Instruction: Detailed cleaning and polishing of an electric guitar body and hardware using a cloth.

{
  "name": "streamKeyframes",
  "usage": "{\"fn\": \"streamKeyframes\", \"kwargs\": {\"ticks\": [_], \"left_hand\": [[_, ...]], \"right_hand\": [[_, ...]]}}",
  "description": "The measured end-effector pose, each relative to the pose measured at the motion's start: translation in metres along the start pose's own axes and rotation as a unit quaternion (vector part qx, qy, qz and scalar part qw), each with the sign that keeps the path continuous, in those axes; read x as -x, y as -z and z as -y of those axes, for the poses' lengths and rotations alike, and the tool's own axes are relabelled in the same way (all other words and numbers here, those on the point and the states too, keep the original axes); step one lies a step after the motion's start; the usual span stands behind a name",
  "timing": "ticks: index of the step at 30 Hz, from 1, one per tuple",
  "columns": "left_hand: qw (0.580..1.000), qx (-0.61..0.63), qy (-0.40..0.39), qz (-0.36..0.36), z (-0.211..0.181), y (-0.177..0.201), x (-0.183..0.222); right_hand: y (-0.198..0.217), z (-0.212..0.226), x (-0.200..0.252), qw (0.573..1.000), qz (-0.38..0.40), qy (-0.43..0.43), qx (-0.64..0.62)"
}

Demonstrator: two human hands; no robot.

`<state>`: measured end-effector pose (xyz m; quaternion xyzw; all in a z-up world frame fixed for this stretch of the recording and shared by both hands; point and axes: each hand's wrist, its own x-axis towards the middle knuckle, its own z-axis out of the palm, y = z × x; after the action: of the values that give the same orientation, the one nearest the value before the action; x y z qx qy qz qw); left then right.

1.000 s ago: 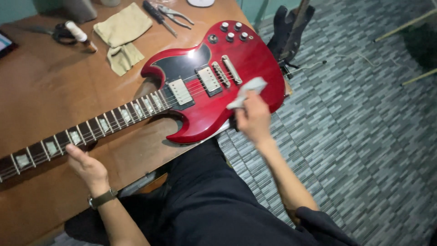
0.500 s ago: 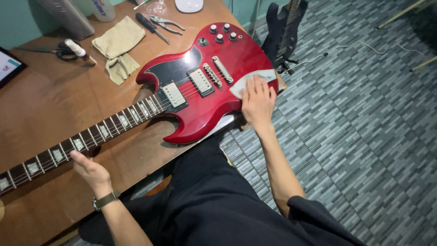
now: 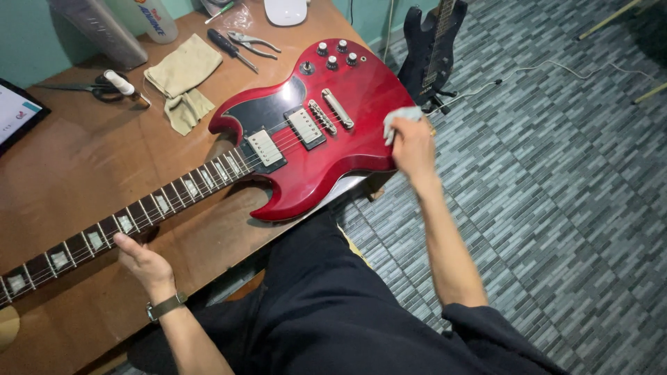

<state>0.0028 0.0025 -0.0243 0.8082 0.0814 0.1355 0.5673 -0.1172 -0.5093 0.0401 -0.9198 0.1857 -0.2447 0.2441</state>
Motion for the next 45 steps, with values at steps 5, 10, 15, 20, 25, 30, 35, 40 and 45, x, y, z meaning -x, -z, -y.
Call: {"fn": "streamKeyframes", "kwargs": {"ticks": [5,10,15,20,25,30,35,40,45], "left_hand": [[1.000,-0.003,0.002,-0.009,0.004,-0.003,-0.001],[0.999,-0.001,-0.034,-0.016,0.014,-0.004,-0.006],[0.998,0.007,-0.055,-0.011,0.009,-0.005,-0.004],[0.999,-0.030,0.003,-0.031,0.015,-0.005,-0.003],[0.998,-0.036,-0.032,-0.028,0.009,-0.005,-0.002],[0.996,-0.074,0.007,-0.041,0.009,-0.006,-0.001],[0.997,-0.032,-0.042,-0.051,0.062,-0.006,-0.011],[0.997,-0.036,-0.053,-0.041,0.078,-0.003,-0.016],[0.997,-0.028,-0.052,-0.051,0.101,-0.007,-0.023]], "right_hand": [[0.001,-0.049,-0.077,0.991,0.075,-0.093,0.055],[-0.018,-0.074,-0.121,0.997,0.035,0.067,-0.005],[-0.006,-0.084,-0.096,0.955,0.115,0.268,0.056],[0.084,-0.039,-0.091,0.893,0.305,-0.169,0.284],[0.034,-0.111,-0.149,0.982,0.119,-0.022,0.148],[-0.061,-0.113,-0.211,0.983,0.026,0.152,0.104],[-0.098,-0.114,-0.193,0.974,0.013,0.210,0.084],[-0.051,-0.130,-0.124,0.970,0.028,0.217,0.105],[-0.039,-0.094,-0.003,0.971,-0.014,0.197,0.137]]}}
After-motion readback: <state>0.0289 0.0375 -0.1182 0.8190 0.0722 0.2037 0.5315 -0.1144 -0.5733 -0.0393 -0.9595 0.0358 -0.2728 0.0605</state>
